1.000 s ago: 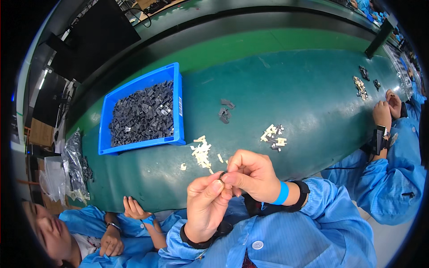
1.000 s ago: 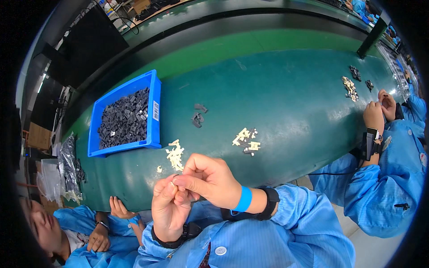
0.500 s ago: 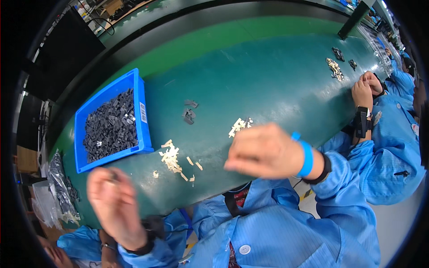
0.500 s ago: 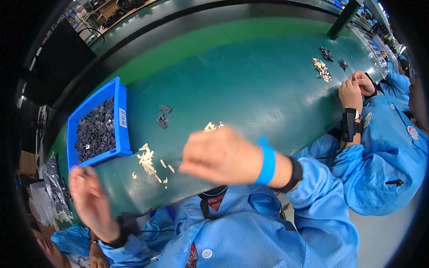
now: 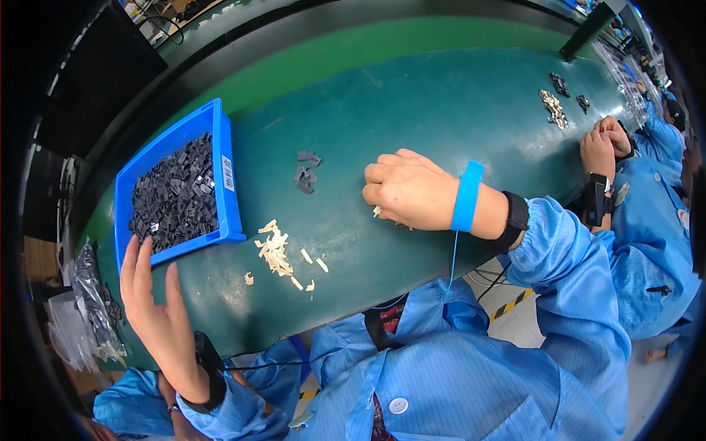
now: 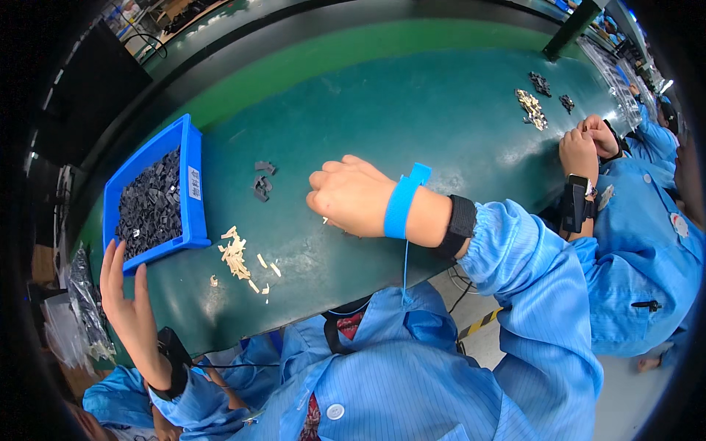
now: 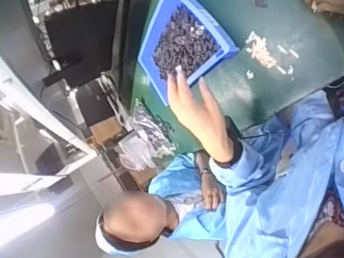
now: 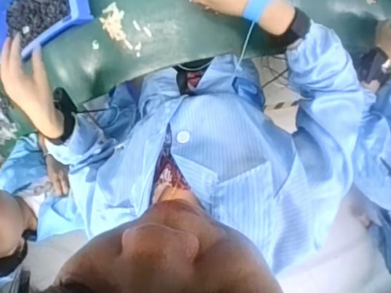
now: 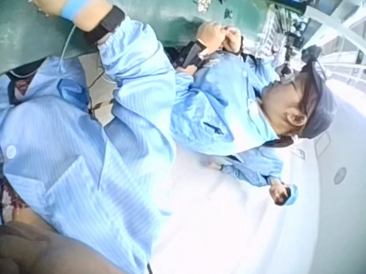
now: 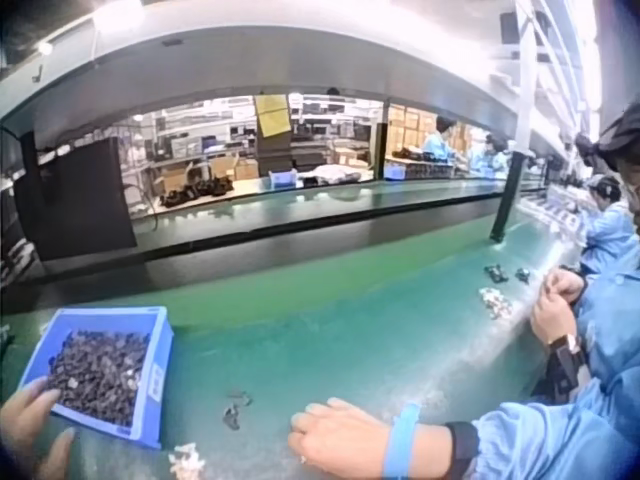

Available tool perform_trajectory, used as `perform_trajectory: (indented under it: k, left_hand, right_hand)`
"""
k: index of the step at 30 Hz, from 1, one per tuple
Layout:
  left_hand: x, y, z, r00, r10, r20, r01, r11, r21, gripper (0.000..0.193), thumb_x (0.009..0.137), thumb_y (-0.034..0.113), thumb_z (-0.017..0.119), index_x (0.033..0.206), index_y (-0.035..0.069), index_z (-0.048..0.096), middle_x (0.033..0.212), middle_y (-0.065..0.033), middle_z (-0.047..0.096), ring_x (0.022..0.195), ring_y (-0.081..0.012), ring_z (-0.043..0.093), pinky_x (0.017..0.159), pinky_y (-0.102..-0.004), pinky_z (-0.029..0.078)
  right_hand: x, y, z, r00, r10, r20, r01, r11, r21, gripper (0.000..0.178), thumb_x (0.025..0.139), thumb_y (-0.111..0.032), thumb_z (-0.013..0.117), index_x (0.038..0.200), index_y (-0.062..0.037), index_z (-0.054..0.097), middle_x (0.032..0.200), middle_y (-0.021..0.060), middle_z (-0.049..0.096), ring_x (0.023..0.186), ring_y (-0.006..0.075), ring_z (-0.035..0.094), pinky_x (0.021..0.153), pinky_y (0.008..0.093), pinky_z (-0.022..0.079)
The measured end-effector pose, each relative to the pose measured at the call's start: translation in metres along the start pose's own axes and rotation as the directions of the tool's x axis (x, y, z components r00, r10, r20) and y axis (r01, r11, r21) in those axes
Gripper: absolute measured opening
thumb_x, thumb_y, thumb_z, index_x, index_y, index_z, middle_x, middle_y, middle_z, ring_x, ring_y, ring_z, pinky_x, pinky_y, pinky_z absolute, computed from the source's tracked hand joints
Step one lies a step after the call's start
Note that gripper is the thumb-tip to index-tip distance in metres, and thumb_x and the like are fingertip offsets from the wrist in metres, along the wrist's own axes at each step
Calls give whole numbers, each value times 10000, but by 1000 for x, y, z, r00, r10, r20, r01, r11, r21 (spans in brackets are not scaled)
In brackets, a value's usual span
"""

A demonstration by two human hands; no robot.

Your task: Assemble small plastic and rubber components at an industrial workbench.

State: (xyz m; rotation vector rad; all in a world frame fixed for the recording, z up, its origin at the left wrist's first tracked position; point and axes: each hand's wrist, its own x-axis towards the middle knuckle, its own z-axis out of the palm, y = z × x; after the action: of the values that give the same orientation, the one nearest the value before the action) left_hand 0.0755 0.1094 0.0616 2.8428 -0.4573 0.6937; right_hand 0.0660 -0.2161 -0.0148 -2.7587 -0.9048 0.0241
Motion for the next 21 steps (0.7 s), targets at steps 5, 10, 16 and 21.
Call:
perform_trajectory:
  k: [5,10,16,21]
  left_hand:
    - [-16,23,-8,999,15,-52,-21,993,-113,320,784,6,556,1104,6,552,1190,-149,513,1097,-270,490,925,-349,364]
    - [-29,49,0,998,57,19,-44,907,-419,286,761,-10,568,1045,-37,572,1125,-166,550,1056,-266,515,913,-344,373]
    - [-48,75,32,964,77,254,170,555,-814,279,719,-37,600,998,-47,591,1062,-172,561,968,-220,553,764,-299,483]
    - [-41,95,47,956,2,292,248,524,-815,249,752,-27,595,1000,-45,591,1045,-160,560,954,-200,557,735,-272,499]
  right_hand:
    - [5,7,-4,996,-43,77,41,999,35,126,645,-127,634,744,-58,597,803,64,549,822,224,526,694,350,406]
    - [5,8,-3,995,-98,2,97,995,11,80,652,-115,610,702,-58,586,725,59,560,772,234,544,669,358,420]
    - [-2,8,-22,977,162,-140,-66,851,521,79,695,-39,636,713,-29,560,634,61,550,577,180,522,542,284,432]
    - [-13,9,-11,906,371,-205,-161,750,642,79,723,-37,647,777,-8,596,678,47,583,594,117,538,581,237,443]
